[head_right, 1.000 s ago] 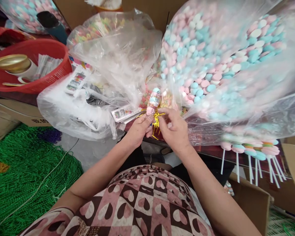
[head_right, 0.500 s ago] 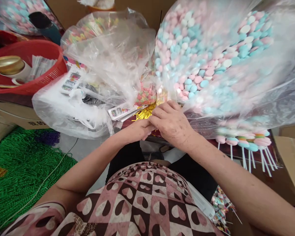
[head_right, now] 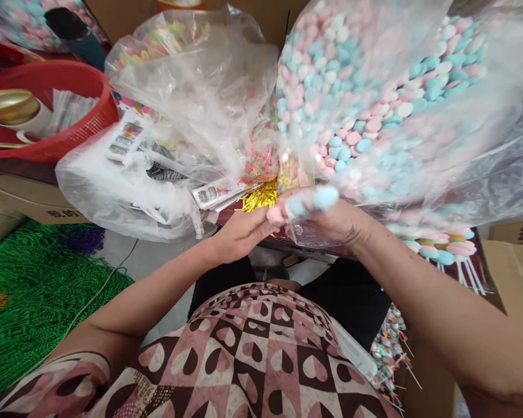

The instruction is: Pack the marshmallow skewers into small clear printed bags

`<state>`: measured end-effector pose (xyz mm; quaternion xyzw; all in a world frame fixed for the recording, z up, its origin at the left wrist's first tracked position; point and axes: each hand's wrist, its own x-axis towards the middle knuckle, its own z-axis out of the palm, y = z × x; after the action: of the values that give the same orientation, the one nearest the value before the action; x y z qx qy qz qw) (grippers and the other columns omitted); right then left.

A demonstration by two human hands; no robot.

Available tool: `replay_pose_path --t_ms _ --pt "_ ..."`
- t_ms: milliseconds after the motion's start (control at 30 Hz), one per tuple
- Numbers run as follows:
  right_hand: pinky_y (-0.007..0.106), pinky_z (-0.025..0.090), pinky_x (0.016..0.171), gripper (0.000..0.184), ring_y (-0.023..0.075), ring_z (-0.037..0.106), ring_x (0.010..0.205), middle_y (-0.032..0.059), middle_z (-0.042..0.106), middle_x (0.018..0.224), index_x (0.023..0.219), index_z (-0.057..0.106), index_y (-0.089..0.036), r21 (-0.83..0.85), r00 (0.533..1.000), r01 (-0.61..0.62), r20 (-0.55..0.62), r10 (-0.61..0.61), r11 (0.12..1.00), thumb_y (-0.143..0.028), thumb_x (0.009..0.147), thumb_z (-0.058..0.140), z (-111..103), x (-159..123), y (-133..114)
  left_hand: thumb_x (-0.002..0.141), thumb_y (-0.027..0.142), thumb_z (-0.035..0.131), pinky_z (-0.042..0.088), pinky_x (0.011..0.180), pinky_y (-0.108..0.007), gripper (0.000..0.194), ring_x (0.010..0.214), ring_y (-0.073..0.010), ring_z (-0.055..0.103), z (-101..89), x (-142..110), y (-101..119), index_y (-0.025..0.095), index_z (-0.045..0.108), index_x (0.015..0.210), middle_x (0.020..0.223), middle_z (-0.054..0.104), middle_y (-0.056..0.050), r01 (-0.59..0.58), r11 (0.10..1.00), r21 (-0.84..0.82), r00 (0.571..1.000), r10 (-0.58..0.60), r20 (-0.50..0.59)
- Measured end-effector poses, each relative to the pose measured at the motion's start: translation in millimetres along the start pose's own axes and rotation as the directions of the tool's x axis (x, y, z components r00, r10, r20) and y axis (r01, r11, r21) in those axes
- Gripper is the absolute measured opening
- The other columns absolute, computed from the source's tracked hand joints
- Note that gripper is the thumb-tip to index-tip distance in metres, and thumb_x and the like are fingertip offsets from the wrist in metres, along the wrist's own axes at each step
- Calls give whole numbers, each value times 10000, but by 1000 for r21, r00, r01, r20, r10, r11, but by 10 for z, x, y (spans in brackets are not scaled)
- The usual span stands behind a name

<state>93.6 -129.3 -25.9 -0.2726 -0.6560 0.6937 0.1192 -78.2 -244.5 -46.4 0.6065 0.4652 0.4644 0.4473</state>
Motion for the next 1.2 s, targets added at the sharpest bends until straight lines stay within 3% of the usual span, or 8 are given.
replay_pose_path --t_ms 100,200,333,600,700,900,1033,1200 --pt "346 530 670 216 178 636 642 5 704 718 734 717 -235 -139 952 162 -240 -192 977 -444 750 770 145 5 75 909 392 581 308 539 -223 239 523 -91 368 97 46 -29 203 573 763 628 455 27 128 919 -373 980 -174 -92" --pt "352 520 715 142 200 651 704 10 705 738 752 716 -249 -522 819 189 -383 -427 832 -366 831 694 274 14 143 879 437 626 200 426 -193 244 425 -59 220 198 116 -83 215 535 832 557 313 87 211 726 -654 929 -358 -98" --pt "346 511 753 172 215 675 783 33 720 778 801 706 -238 -788 693 127 -364 -623 602 -298 909 588 371 4 250 900 351 608 212 395 -172 179 366 -46 180 234 162 -102 220 488 877 502 285 120 252 596 -762 892 -448 -55" --pt "384 495 831 176 242 694 902 77 769 946 1008 712 -219 -935 621 55 -242 -745 350 -275 942 559 435 -101 397 946 320 522 261 400 -175 237 331 -45 187 244 152 -104 206 414 769 443 302 118 310 457 -834 889 -451 83" --pt "400 501 848 173 257 701 932 88 773 990 994 714 -216 -895 660 35 -314 -683 445 -313 918 593 492 -114 405 944 361 536 265 405 -175 251 331 -48 209 295 169 -108 199 441 777 429 309 116 290 466 -836 898 -434 70" --pt "335 542 758 163 186 695 807 40 755 946 944 688 -205 -271 709 147 -642 -292 951 -309 820 673 602 -65 479 931 443 560 300 421 -191 357 344 -50 236 345 171 -148 197 423 711 436 334 105 289 490 -823 903 -424 65" --pt "318 533 722 154 172 677 760 20 745 879 907 691 -203 -181 681 169 -689 -248 969 -300 789 702 640 -28 513 946 441 528 313 422 -199 394 339 -51 246 348 164 -178 199 387 668 425 329 98 289 496 -819 910 -408 74" --pt "328 539 759 94 198 706 816 25 767 881 863 734 -216 -450 619 169 -644 -450 877 -260 839 654 600 -40 483 958 383 508 317 420 -196 349 340 -46 245 300 158 -182 191 410 683 445 330 101 288 517 -806 924 -372 91"
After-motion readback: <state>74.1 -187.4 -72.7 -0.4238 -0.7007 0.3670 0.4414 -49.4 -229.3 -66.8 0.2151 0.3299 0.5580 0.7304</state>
